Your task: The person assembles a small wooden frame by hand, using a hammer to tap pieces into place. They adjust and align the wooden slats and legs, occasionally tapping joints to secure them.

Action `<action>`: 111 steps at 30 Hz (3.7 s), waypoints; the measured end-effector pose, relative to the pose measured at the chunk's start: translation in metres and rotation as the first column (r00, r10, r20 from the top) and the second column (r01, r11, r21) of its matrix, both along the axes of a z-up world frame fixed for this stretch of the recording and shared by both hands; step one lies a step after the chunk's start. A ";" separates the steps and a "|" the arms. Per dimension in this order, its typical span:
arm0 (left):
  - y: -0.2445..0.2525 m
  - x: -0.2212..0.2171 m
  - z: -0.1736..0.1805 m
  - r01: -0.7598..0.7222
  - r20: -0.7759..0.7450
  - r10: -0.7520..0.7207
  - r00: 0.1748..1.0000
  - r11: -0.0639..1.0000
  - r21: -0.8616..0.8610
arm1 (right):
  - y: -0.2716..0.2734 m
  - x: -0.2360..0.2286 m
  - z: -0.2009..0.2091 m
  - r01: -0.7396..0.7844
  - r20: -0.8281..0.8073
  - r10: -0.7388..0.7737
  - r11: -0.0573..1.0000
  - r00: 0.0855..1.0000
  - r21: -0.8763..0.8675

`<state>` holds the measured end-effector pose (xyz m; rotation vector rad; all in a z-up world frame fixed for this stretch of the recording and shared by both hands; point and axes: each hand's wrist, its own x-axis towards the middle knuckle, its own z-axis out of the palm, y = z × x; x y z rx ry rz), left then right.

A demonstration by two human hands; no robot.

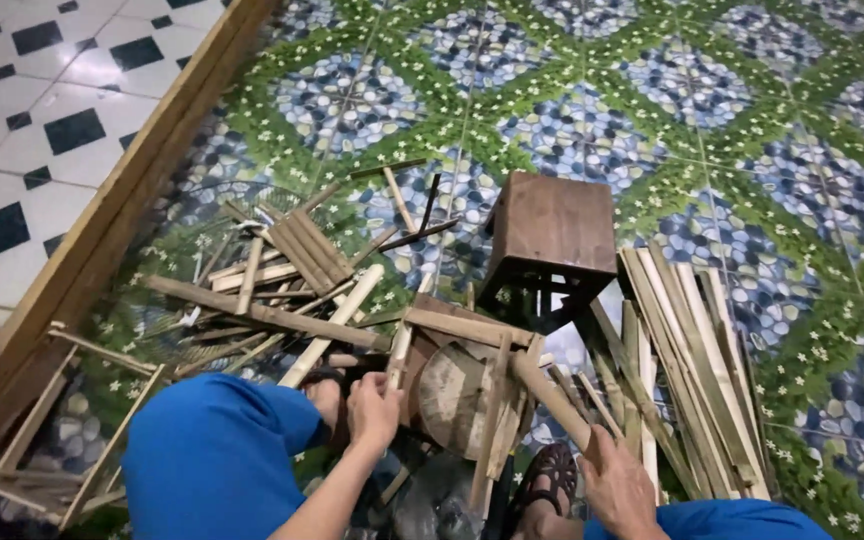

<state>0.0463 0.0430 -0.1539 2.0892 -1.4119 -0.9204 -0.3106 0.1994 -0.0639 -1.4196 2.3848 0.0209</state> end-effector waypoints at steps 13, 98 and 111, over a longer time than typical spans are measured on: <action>0.002 0.005 -0.009 -0.069 -0.058 0.070 0.996 0.997 0.029 | -0.039 0.041 -0.011 -0.275 0.308 0.344 0.930 0.887 -0.246; 0.000 -0.041 0.092 0.679 0.067 -0.677 0.733 0.733 -0.024 | -0.163 -0.002 -0.094 0.514 0.912 -0.157 0.855 0.378 -0.065; 0.000 -0.041 0.106 0.684 -0.062 -0.682 0.729 0.730 0.010 | -0.167 0.028 -0.054 0.555 0.943 -0.180 0.832 0.280 -0.006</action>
